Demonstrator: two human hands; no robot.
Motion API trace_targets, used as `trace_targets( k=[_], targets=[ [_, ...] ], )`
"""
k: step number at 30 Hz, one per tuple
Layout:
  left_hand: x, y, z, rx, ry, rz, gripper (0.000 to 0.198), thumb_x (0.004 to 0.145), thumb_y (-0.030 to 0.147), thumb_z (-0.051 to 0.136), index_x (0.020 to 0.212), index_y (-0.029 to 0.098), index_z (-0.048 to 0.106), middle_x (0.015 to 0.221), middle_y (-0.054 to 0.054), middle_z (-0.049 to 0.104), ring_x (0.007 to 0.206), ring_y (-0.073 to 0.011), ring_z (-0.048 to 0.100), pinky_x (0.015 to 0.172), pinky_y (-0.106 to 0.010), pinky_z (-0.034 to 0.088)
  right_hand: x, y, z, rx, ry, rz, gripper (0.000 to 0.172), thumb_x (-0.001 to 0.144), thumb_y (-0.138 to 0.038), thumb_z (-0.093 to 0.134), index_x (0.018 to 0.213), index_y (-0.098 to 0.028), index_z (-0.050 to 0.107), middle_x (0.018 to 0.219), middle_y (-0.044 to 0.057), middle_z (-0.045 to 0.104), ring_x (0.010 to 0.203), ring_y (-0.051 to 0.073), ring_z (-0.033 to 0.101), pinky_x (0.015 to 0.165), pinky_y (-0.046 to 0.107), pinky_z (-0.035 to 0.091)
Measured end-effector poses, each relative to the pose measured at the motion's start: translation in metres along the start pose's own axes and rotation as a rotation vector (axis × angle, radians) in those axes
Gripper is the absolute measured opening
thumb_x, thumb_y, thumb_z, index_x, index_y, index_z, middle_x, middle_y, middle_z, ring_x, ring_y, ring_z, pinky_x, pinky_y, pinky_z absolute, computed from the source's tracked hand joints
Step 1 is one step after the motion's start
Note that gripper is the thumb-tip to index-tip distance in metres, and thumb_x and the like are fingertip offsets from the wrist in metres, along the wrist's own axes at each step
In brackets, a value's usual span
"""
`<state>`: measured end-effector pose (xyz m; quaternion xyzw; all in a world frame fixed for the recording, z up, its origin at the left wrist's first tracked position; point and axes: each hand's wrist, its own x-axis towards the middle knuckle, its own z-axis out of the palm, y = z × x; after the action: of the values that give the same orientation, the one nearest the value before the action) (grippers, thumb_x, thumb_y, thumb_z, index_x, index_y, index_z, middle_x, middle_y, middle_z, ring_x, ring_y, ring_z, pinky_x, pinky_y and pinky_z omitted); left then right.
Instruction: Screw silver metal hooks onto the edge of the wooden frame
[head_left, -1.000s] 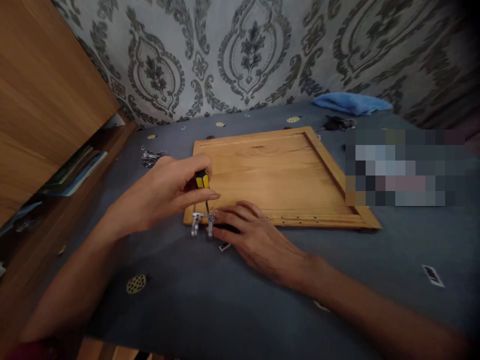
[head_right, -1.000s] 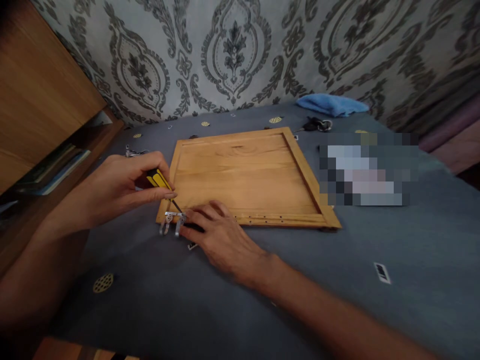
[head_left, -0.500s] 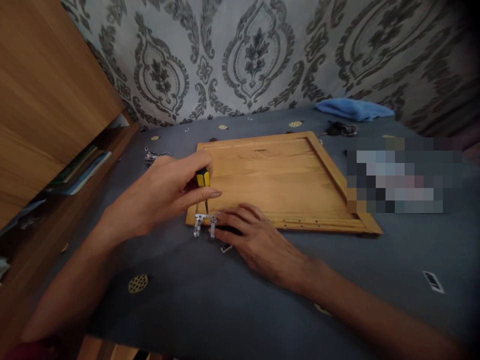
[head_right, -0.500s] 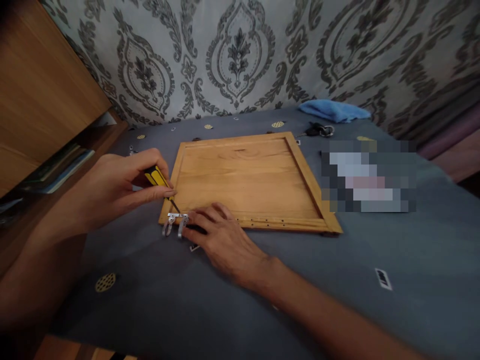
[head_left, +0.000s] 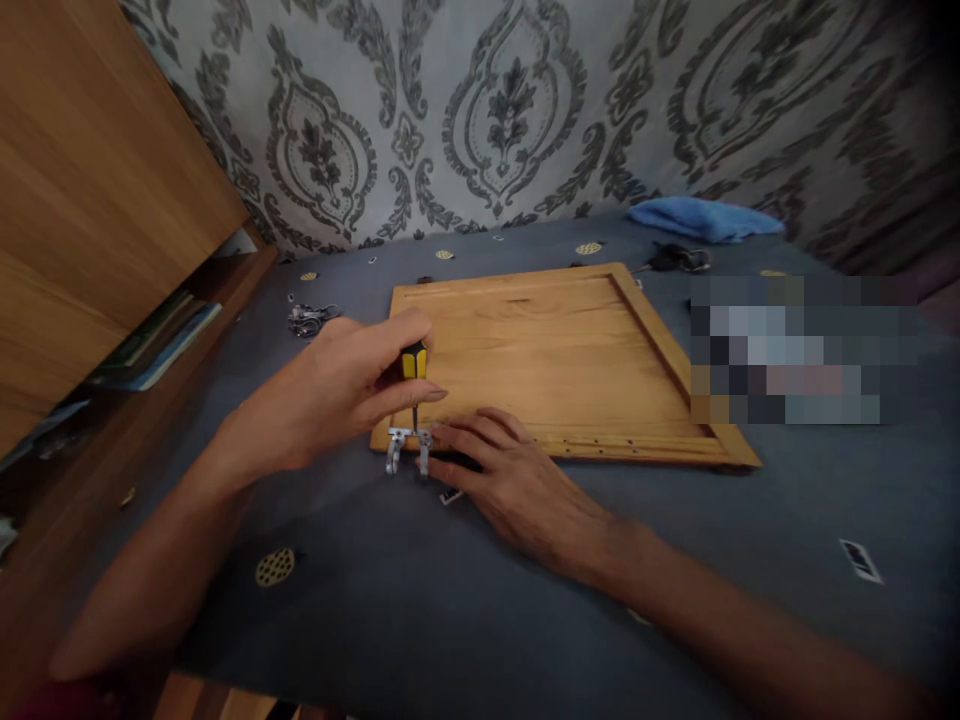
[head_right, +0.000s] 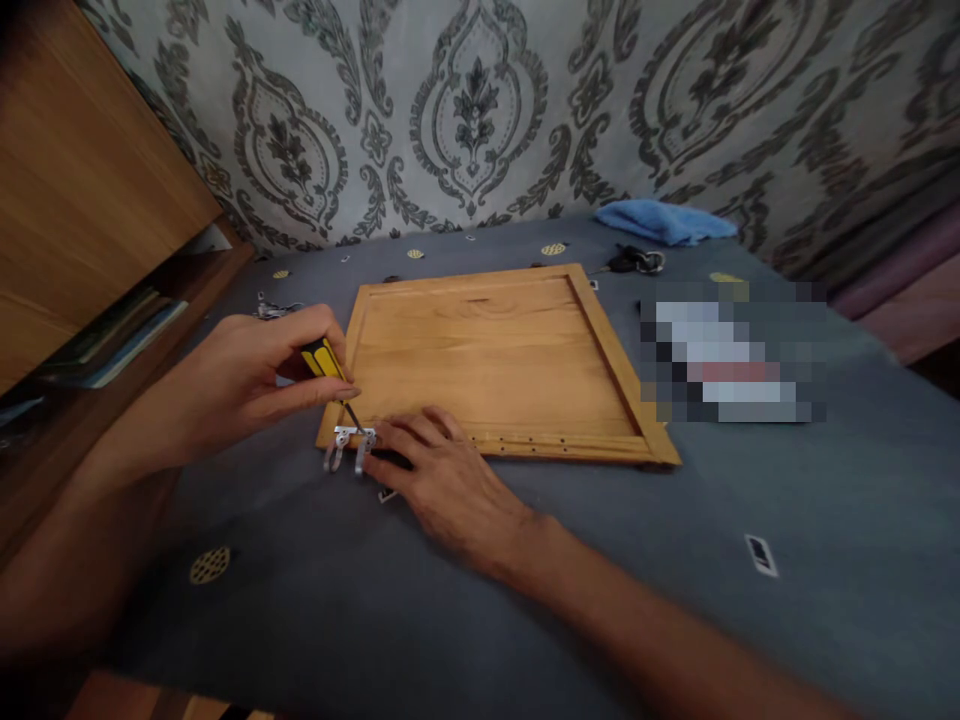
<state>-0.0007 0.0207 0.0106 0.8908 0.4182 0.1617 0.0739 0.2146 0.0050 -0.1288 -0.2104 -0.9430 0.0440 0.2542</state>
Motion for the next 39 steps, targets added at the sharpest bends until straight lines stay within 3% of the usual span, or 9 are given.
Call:
trace_targets(
  k=[8, 17, 20, 23, 28, 32, 39],
  targets=[
    [0.001, 0.002, 0.002, -0.028, -0.011, -0.043, 0.014, 0.092, 0.022, 0.07, 0.089, 0.02, 0.056, 0.068, 0.008, 0.061, 0.057, -0.0098, 0.056, 0.053, -0.02, 0.034, -0.002, -0.001, -0.001, 0.013, -0.039, 0.016, 0.035, 0.096, -0.01, 0.057, 0.128, -0.022, 0.068, 0.139, 0.009, 0.066, 0.132, 0.026, 0.054, 0.113, 0.051, 0.039],
    [0.001, -0.011, 0.0, -0.071, 0.044, -0.123, 0.019, 0.094, 0.028, 0.069, 0.083, 0.019, 0.056, 0.063, 0.009, 0.057, 0.055, -0.0091, 0.049, 0.055, -0.021, 0.033, -0.001, 0.0, 0.002, 0.035, 0.0, 0.019, 0.035, 0.096, -0.009, 0.058, 0.126, -0.025, 0.067, 0.137, 0.006, 0.067, 0.132, 0.023, 0.053, 0.114, 0.048, 0.039],
    [0.007, -0.018, 0.013, -0.131, 0.146, -0.169, 0.019, 0.092, 0.027, 0.069, 0.08, 0.018, 0.056, 0.069, 0.006, 0.058, 0.061, -0.0108, 0.054, 0.056, -0.021, 0.036, 0.0, 0.001, 0.003, 0.028, 0.018, 0.008, 0.037, 0.095, -0.007, 0.058, 0.125, -0.025, 0.067, 0.137, 0.005, 0.067, 0.131, 0.022, 0.053, 0.113, 0.045, 0.04],
    [0.012, -0.028, 0.029, -0.378, 0.212, -0.283, 0.02, 0.091, 0.031, 0.067, 0.082, 0.019, 0.053, 0.065, 0.005, 0.059, 0.055, -0.0114, 0.06, 0.053, -0.021, 0.043, -0.001, 0.002, 0.001, 0.015, -0.026, 0.009, 0.041, 0.094, -0.007, 0.058, 0.129, -0.026, 0.066, 0.139, 0.006, 0.066, 0.131, 0.024, 0.054, 0.112, 0.048, 0.04],
    [0.017, -0.053, 0.049, -0.68, 0.284, -0.356, 0.038, 0.085, 0.053, 0.07, 0.088, 0.02, 0.05, 0.065, 0.004, 0.061, 0.051, -0.0132, 0.065, 0.048, -0.022, 0.054, -0.001, 0.002, 0.001, 0.019, -0.014, -0.01, 0.037, 0.095, -0.006, 0.057, 0.126, -0.024, 0.068, 0.136, 0.008, 0.068, 0.129, 0.024, 0.056, 0.111, 0.048, 0.043],
    [0.019, -0.073, 0.065, -0.643, 0.254, -0.358, 0.032, 0.089, 0.049, 0.064, 0.09, 0.02, 0.05, 0.078, -0.001, 0.067, 0.068, -0.0163, 0.071, 0.061, -0.028, 0.06, 0.001, 0.001, 0.0, 0.031, 0.027, -0.017, 0.033, 0.095, -0.007, 0.059, 0.123, -0.021, 0.069, 0.132, 0.01, 0.069, 0.129, 0.024, 0.057, 0.11, 0.046, 0.044],
    [0.015, -0.083, 0.087, -0.408, 0.146, -0.288, 0.01, 0.084, 0.028, 0.068, 0.089, 0.019, 0.067, 0.089, -0.003, 0.071, 0.087, -0.0217, 0.065, 0.083, -0.035, 0.052, 0.0, 0.001, 0.001, 0.035, 0.005, -0.011, 0.036, 0.095, -0.007, 0.056, 0.127, -0.022, 0.067, 0.135, 0.01, 0.068, 0.13, 0.026, 0.056, 0.11, 0.051, 0.044]
  ],
)
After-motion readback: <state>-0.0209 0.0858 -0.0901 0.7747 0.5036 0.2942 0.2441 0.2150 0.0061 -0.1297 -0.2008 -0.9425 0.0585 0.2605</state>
